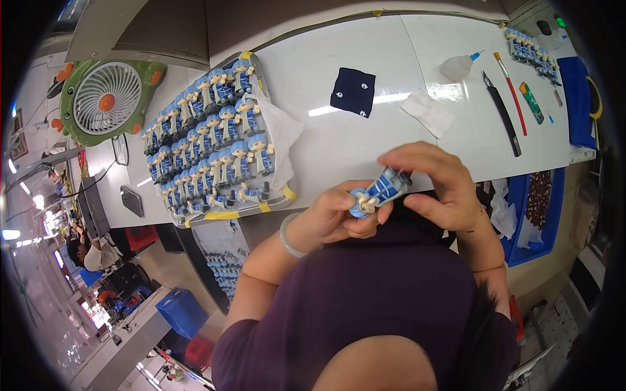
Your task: The person assembles figurines by applying glue from a dispenser bottle onto figurine parts, fitting components together by hand, wiping them with a cloth, and placing the figurines on a tray.
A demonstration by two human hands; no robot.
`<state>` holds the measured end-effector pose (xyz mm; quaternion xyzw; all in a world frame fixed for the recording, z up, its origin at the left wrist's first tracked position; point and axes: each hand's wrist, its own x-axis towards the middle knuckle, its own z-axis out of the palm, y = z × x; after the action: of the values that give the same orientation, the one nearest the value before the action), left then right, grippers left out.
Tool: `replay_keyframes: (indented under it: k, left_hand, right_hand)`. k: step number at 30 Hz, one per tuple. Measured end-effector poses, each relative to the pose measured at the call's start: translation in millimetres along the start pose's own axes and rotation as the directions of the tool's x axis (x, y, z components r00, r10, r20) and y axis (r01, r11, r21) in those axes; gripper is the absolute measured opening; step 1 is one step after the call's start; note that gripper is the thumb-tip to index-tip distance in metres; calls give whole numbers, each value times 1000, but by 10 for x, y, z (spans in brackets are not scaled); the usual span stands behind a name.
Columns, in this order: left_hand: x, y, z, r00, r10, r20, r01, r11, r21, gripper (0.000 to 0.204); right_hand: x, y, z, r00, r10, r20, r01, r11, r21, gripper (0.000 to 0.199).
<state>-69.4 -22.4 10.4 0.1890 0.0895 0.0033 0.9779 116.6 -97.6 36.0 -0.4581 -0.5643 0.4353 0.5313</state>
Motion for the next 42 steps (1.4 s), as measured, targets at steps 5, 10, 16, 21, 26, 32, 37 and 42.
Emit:
replay_keyframes:
  k: [5, 10, 16, 21, 26, 32, 37, 42]
  left_hand:
    - [-15, 68, 133, 998, -59, -1, 59, 983, 172, 54]
    - [-32, 16, 126, 986, 92, -141, -49, 958, 281, 54]
    - [-31, 25, 183, 949, 205, -240, -63, 868, 492, 50]
    - [-55, 23, 93, 946, 248, -209, -103, 841, 531, 52]
    - [31, -51, 68, 931, 323, -169, -204, 846, 492, 49]
    - [56, -97, 92, 868, 469, -162, -368, 828, 423, 54]
    - [-234, 39, 110, 808, 523, -270, -438, 841, 319, 57]
    - [-952, 605, 124, 264, 914, -307, -275, 376, 885, 56]
  right_hand:
    - [-79, 43, 44, 990, -134, -34, 134, 991, 9, 32]
    - [-141, -43, 122, 940, -316, -125, 297, 943, -150, 28]
    - [-151, -63, 150, 906, -400, -137, 365, 904, -222, 29]
    - [-142, -46, 145, 902, -411, -130, 374, 896, -241, 31]
    - [-138, -38, 143, 937, -312, -155, 246, 907, -341, 33]
    - [-88, 152, 349, 907, -372, -198, 211, 808, -550, 39]
    - [101, 185, 597, 856, -517, 5, 456, 751, -478, 44]
    - [133, 314, 503, 907, -393, -151, 285, 838, -466, 39]
